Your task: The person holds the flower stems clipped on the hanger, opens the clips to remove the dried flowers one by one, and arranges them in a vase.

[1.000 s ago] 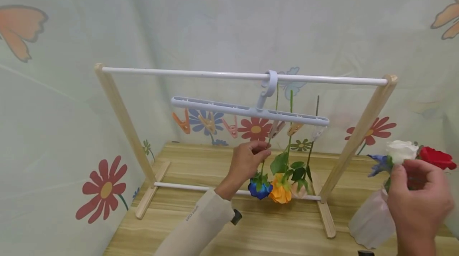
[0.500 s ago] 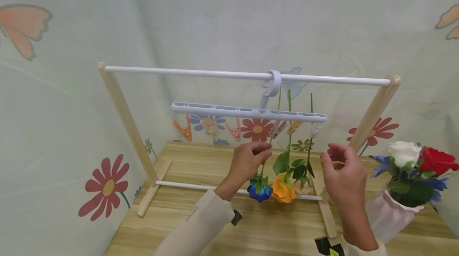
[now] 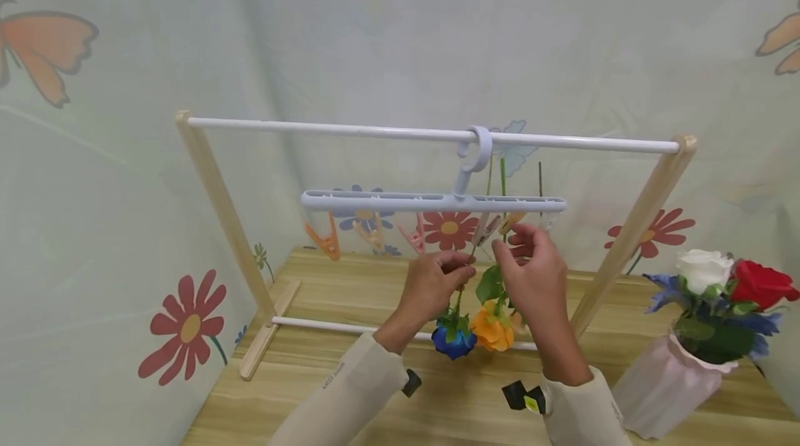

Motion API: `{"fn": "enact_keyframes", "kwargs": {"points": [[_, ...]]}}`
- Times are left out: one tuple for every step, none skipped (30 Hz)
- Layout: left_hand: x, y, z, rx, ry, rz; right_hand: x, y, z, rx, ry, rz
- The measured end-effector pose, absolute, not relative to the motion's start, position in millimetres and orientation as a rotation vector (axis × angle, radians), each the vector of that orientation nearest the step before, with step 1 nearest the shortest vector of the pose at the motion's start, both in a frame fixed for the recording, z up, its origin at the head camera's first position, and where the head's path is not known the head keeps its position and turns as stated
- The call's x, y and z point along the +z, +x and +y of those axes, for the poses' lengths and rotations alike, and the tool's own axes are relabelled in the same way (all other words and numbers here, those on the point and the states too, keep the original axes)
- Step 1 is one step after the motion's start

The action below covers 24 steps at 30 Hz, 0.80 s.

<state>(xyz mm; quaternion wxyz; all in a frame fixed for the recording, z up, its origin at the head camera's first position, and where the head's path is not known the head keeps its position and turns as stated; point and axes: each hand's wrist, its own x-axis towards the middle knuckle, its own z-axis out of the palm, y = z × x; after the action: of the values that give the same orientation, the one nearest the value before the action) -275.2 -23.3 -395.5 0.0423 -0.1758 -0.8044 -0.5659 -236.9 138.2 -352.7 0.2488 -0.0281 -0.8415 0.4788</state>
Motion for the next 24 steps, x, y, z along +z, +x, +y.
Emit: {"fn": "enact_keyframes", "kwargs": {"points": [[-395.1,-275.3,-23.3,-1.729,-0.540,-2.458,-350.8,-238.9,135.6,1.317,-0.070,-2.290],[-394.7,-275.4,-23.2,-1.729,-0.540,-2.456,-349.2,-240.8,133.1,1.327,-0.067,-2.290],[-394.4,-275.4,-23.1,-1.727,-0.539,-2.455,-348.1,-242.5,130.6,1.337,-0.067,-2.290],[-394.5,-275.7,-22.9,-1.722,-0.540,-2.457,-347.1,-243.8,128.2,1.349,-0.069,-2.289],[-394.2,-275.4,-22.9,-1.721,-0.538,-2.460,-346.6,-245.1,125.9,1.362,-0.077,-2.289],[-394.2,-275.2,-22.6,-1.717,-0.538,-2.466,-346.1,-246.2,123.7,1.370,-0.085,-2.285],[-394.2,-274.9,-22.5,-1.715,-0.538,-2.472,-346.0,-247.3,121.6,1.374,-0.093,-2.278],[-394.2,-274.6,-22.4,-1.714,-0.537,-2.479,-346.0,-248.5,119.8,1.378,-0.104,-2.269],[-394.2,-274.3,-22.3,-1.710,-0.540,-2.485,-346.3,-249.7,118.2,1.382,-0.116,-2.257],[-394.4,-274.0,-22.3,-1.706,-0.542,-2.490,-346.5,-250.6,116.7,1.384,-0.126,-2.241],[-394.1,-273.3,-22.3,-1.708,-0.545,-2.494,-347.0,-251.7,115.5,1.380,-0.139,-2.226],[-394.0,-273.0,-22.2,-1.706,-0.550,-2.496,-347.5,-252.8,114.5,1.376,-0.151,-2.209],[-394.0,-272.6,-22.2,-1.707,-0.553,-2.495,-348.1,-253.8,113.8,1.374,-0.163,-2.190],[-394.0,-272.5,-22.1,-1.706,-0.558,-2.493,-348.3,-254.5,113.2,1.371,-0.173,-2.172],[-393.8,-272.4,-21.9,-1.703,-0.562,-2.489,-348.4,-255.1,112.8,1.368,-0.178,-2.153],[-393.8,-272.5,-21.7,-1.700,-0.566,-2.483,-348.4,-255.4,112.5,1.365,-0.181,-2.135],[-393.7,-272.7,-21.4,-1.699,-0.570,-2.476,-348.4,-255.7,112.3,1.360,-0.184,-2.119],[-393.4,-272.8,-21.2,-1.694,-0.573,-2.472,-348.1,-256.0,112.4,1.360,-0.184,-2.102],[-393.5,-273.2,-21.1,-1.689,-0.574,-2.468,-348.0,-256.1,112.4,1.358,-0.183,-2.089],[-393.3,-273.1,-21.0,-1.687,-0.574,-2.467,-347.8,-256.2,112.5,1.358,-0.182,-2.079],[-393.1,-273.0,-20.9,-1.685,-0.571,-2.470,-347.8,-256.2,112.6,1.358,-0.182,-2.070],[-393.0,-273.1,-21.0,-1.685,-0.569,-2.472,-347.9,-256.4,112.9,1.359,-0.183,-2.063],[-392.8,-272.8,-21.0,-1.684,-0.564,-2.478,-348.0,-256.4,113.1,1.361,-0.185,-2.056],[-392.4,-272.3,-21.0,-1.681,-0.560,-2.483,-348.4,-256.6,113.3,1.363,-0.183,-2.048]]}}
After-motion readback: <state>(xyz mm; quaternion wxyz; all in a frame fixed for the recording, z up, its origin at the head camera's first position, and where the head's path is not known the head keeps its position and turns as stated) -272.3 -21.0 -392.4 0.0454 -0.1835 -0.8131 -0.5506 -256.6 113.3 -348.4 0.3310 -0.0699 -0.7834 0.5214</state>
